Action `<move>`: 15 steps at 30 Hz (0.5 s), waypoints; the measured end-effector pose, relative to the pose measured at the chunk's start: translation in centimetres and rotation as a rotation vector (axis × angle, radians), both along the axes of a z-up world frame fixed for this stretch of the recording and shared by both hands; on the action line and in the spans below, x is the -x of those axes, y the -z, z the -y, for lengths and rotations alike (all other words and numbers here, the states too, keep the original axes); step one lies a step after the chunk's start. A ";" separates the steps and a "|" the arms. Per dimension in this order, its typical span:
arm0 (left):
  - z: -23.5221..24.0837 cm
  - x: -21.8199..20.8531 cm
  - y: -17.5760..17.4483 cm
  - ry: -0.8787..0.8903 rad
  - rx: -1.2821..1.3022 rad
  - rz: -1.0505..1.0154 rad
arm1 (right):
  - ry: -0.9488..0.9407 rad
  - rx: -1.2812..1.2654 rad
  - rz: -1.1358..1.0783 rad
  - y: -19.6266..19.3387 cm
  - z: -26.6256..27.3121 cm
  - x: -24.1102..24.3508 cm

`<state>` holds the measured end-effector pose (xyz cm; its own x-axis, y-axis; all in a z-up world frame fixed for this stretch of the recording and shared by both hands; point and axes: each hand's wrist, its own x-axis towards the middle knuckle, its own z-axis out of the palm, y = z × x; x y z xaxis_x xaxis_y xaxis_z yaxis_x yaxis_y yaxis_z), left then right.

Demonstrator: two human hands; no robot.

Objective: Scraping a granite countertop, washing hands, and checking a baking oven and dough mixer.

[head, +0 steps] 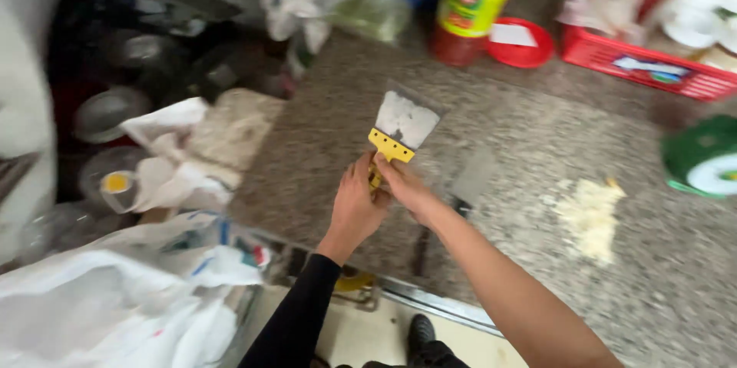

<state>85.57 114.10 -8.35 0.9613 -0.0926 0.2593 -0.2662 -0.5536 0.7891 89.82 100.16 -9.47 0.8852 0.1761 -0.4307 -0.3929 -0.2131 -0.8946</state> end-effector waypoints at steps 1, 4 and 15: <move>2.4 -0.2 0.9 0.026 0.002 -0.003 | 0.026 0.002 -0.003 0.6 2.7 0.1; 8.7 0.0 2.6 0.073 0.105 0.031 | 0.011 -0.078 0.056 1.9 9.7 0.8; 10.0 3.5 8.3 0.010 -0.671 -0.613 | 0.455 -0.336 -0.074 4.8 23.3 1.7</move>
<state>82.05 104.06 -16.68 0.9113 -0.0486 -0.4089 0.0870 -0.9479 0.3065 88.10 76.81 -14.25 0.8733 -0.0780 -0.4808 -0.4429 0.2835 -0.8505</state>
